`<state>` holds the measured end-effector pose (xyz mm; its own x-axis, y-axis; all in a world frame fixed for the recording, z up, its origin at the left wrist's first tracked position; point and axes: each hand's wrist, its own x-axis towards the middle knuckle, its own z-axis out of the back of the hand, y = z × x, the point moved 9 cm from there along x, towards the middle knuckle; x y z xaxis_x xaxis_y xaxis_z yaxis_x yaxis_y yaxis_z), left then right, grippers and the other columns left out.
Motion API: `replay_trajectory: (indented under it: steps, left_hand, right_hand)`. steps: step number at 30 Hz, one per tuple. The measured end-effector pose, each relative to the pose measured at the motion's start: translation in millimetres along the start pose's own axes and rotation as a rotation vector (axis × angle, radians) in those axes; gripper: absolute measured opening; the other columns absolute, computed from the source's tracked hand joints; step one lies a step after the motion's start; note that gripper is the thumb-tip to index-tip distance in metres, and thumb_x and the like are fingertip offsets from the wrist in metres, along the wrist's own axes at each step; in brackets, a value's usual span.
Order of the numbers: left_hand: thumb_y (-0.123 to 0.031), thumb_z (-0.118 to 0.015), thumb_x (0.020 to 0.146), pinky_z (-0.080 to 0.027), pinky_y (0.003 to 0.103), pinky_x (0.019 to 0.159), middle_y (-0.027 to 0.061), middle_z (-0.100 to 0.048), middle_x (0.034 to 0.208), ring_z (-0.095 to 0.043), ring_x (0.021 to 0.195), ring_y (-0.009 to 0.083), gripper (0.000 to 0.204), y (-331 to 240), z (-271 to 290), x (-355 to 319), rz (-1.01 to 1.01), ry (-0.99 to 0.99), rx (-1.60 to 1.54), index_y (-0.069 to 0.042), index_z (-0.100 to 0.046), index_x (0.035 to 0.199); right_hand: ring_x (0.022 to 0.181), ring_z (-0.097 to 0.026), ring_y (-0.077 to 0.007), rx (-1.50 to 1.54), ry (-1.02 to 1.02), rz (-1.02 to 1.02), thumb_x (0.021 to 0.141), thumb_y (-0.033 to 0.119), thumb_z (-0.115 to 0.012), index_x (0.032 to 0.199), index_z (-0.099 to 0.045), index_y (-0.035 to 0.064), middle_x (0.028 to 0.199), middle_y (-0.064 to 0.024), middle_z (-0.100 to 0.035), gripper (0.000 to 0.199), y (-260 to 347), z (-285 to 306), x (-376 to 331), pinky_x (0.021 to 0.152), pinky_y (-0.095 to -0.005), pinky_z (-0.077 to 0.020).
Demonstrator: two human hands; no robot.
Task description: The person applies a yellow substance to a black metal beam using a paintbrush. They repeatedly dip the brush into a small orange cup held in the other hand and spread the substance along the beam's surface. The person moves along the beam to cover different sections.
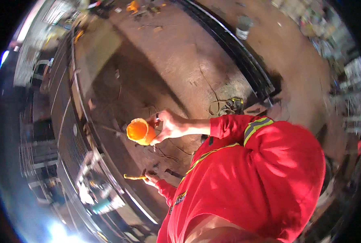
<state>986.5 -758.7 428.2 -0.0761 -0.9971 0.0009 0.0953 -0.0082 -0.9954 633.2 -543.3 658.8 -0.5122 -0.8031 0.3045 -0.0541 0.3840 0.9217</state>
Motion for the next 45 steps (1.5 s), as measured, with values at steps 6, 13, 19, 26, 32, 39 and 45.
replay_trajectory:
  steps: [6,13,19,26,32,39,45]
  left_hand:
    - [-0.032,-0.054,0.097,-0.039,0.026,0.047,0.0049,-0.056,0.066,-0.049,0.053,0.0123,0.037,-37.9,-261.0,162.7,-0.085,0.508,0.195,0.001,-0.062,0.110]
    - [-0.015,-0.061,0.093,-0.050,0.033,0.076,0.0113,-0.067,0.098,-0.060,0.081,0.0171,0.029,-52.6,-583.9,239.3,-0.118,0.628,0.150,0.005,-0.063,0.114]
    - [-0.027,-0.056,0.093,-0.033,0.028,0.046,0.0005,-0.047,0.068,-0.042,0.055,0.0109,0.020,-38.9,-800.4,226.4,-0.084,1.142,0.088,-0.009,-0.050,0.086]
    - [-0.024,-0.047,0.092,-0.030,0.025,0.039,0.0013,-0.044,0.064,-0.038,0.045,0.0105,0.012,-87.3,-1105.9,67.3,0.100,1.739,0.068,-0.012,-0.044,0.092]
    - [-0.006,-0.058,0.091,-0.044,0.027,0.062,0.0061,-0.060,0.086,-0.057,0.072,0.0149,0.022,-104.9,-1305.2,-102.1,-0.459,2.069,0.151,-0.004,-0.055,0.112]
    - [-0.003,-0.067,0.085,-0.049,0.034,0.082,0.0142,-0.066,0.100,-0.063,0.091,0.0272,0.023,-90.4,-1412.4,-332.3,-1.444,2.347,-0.164,-0.001,-0.064,0.107]
    - [0.004,-0.067,0.079,-0.047,0.035,0.075,0.0123,-0.062,0.095,-0.060,0.087,0.0286,0.024,-4.9,-1376.2,-459.4,-2.061,2.358,-0.488,-0.003,-0.065,0.102]
  right_hand:
    - [0.094,-0.065,-0.0117,-0.206,-0.379,0.065,0.066,0.009,-0.086,0.115,-0.064,-0.0012,0.102,-0.0074,-0.071,0.054,-9.1,133.5,79.0,0.085,-0.0275,-0.0506]
    - [0.085,-0.062,-0.0112,-0.362,-0.831,0.133,0.062,0.021,-0.089,0.104,-0.069,0.0011,0.095,-0.0052,-0.071,0.050,-12.4,333.9,149.6,0.080,-0.0290,-0.0499]
    - [0.086,-0.063,-0.0136,-0.387,-1.226,0.081,0.060,0.026,-0.090,0.107,-0.069,0.0004,0.094,-0.0085,-0.071,0.057,-46.8,423.2,159.3,0.083,-0.0300,-0.0487]
    - [0.096,-0.061,-0.0113,-0.433,-1.650,-0.294,0.064,0.021,-0.090,0.108,-0.067,-0.0036,0.100,-0.0081,-0.070,0.056,-47.3,609.1,99.8,0.086,-0.0290,-0.0479]
    - [0.092,-0.064,-0.0124,-0.667,-1.985,-0.140,0.064,0.018,-0.089,0.105,-0.068,-0.0039,0.100,-0.0087,-0.070,0.051,-108.3,751.8,32.2,0.086,-0.0284,-0.0487]
    - [0.096,-0.065,-0.0148,-0.751,-2.133,-0.268,0.066,0.012,-0.087,0.110,-0.066,-0.0029,0.101,-0.0085,-0.069,0.051,-207.4,919.7,-47.6,0.090,-0.0300,-0.0488]
    - [0.095,-0.065,-0.0165,-0.904,-2.099,-0.293,0.065,0.010,-0.086,0.111,-0.066,-0.0016,0.101,-0.0087,-0.069,0.051,-304.5,991.5,-126.4,0.089,-0.0294,-0.0491]
